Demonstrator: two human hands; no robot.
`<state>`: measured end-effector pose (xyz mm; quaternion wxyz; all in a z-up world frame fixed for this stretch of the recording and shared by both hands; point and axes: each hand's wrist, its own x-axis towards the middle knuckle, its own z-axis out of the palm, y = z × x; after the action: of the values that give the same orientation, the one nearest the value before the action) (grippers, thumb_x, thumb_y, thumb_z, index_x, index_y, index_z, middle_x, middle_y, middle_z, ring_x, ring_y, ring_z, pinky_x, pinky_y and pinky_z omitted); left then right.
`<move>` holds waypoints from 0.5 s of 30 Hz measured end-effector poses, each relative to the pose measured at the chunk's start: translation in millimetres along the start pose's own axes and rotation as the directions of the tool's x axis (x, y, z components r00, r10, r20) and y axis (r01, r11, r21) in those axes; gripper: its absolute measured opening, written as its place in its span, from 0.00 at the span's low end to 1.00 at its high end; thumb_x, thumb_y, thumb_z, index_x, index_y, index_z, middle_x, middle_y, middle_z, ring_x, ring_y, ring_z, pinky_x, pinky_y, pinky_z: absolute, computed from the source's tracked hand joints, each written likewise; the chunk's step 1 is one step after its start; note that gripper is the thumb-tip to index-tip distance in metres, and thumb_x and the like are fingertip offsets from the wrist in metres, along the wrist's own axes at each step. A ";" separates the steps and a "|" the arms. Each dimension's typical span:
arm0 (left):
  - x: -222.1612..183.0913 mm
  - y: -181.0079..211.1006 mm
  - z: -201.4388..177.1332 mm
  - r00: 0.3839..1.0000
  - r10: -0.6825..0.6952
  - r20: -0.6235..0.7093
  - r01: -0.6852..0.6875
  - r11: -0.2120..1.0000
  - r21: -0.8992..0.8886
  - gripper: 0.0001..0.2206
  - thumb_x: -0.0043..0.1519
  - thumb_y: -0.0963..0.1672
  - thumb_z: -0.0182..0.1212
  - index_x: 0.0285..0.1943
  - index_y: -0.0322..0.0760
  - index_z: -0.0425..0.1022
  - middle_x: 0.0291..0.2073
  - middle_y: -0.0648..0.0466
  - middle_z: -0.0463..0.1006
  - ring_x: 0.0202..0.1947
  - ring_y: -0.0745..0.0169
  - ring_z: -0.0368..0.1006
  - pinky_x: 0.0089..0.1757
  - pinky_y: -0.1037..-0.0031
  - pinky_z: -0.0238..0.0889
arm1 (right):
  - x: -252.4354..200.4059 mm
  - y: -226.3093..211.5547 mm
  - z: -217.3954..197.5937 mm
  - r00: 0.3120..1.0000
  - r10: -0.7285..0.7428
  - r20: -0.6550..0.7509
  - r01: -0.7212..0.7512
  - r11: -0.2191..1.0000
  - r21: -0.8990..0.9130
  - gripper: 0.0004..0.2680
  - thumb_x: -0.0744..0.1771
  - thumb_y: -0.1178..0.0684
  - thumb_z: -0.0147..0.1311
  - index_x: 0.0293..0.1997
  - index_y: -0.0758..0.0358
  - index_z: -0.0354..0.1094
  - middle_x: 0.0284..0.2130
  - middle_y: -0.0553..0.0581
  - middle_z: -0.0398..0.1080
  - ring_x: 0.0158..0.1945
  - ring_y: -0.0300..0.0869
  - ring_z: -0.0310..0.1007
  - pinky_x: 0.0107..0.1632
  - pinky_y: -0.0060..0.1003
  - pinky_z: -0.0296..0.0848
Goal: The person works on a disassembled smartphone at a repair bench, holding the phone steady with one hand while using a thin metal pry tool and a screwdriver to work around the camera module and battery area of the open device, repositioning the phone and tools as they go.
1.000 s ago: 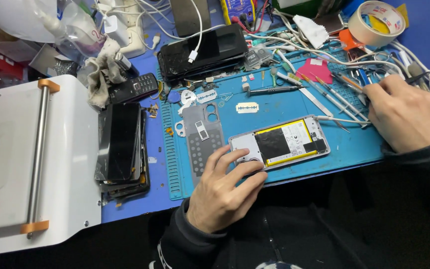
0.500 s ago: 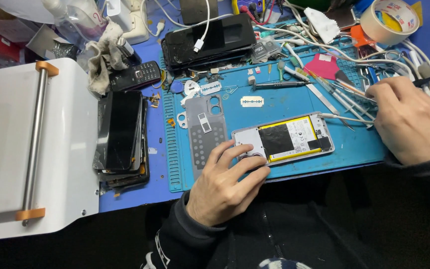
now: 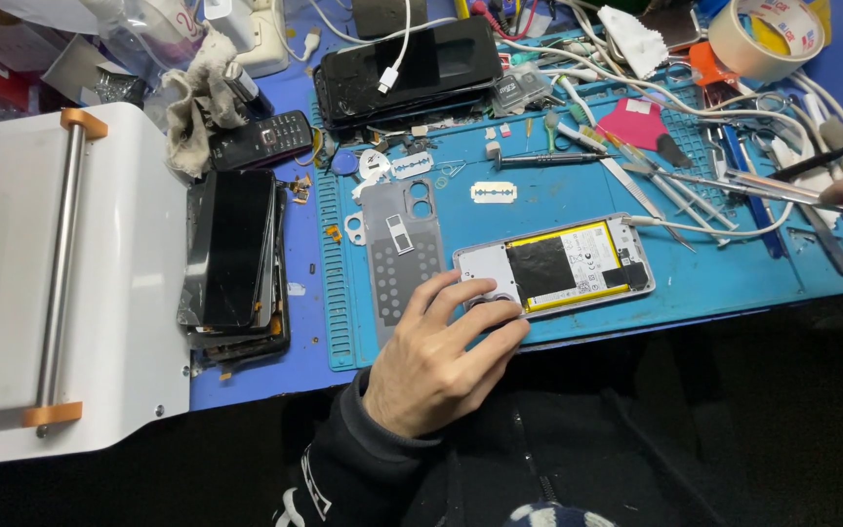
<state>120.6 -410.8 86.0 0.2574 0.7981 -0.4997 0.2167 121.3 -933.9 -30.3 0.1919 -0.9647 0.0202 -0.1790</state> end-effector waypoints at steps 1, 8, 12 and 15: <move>0.1 0.3 0.3 1.000 0.002 -0.001 -0.002 1.000 0.000 0.15 0.58 0.40 0.71 0.53 0.37 0.78 0.52 0.54 0.78 0.60 0.49 0.72 0.62 0.50 0.61 | 1.4 -1.0 -3.1 1.000 0.014 -0.013 -0.013 0.995 0.096 0.05 0.73 0.64 0.45 0.50 0.75 0.66 0.40 0.69 0.70 0.41 0.50 0.76 0.42 0.37 0.79; 1.2 0.0 -0.1 1.000 0.005 0.008 -0.005 1.000 0.002 0.14 0.57 0.40 0.71 0.52 0.37 0.78 0.52 0.54 0.78 0.59 0.49 0.72 0.62 0.51 0.62 | 4.3 -52.4 -14.3 0.985 -0.137 -0.101 0.144 0.988 0.062 0.05 0.70 0.68 0.53 0.51 0.74 0.71 0.38 0.67 0.74 0.40 0.48 0.78 0.48 0.39 0.78; 1.7 0.4 0.1 1.000 0.000 0.001 0.000 1.000 0.002 0.14 0.57 0.40 0.70 0.52 0.37 0.78 0.51 0.54 0.78 0.58 0.50 0.72 0.62 0.51 0.62 | 14.6 -125.9 -35.9 0.977 -0.190 -0.096 0.178 0.976 -0.127 0.06 0.66 0.66 0.62 0.45 0.71 0.75 0.31 0.64 0.76 0.35 0.47 0.79 0.43 0.38 0.77; 2.0 0.2 -0.2 1.000 -0.004 -0.002 0.004 1.000 -0.007 0.14 0.58 0.40 0.70 0.51 0.37 0.77 0.51 0.54 0.78 0.58 0.51 0.72 0.62 0.52 0.62 | 12.9 -137.2 -31.3 0.957 -0.244 -0.157 0.214 0.959 -0.187 0.06 0.65 0.66 0.65 0.43 0.71 0.75 0.30 0.64 0.75 0.33 0.49 0.78 0.40 0.38 0.76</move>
<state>121.2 -412.1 87.4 0.2611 0.7979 -0.4987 0.2155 118.2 -819.7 52.9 0.0850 -0.9533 -0.0600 -0.2835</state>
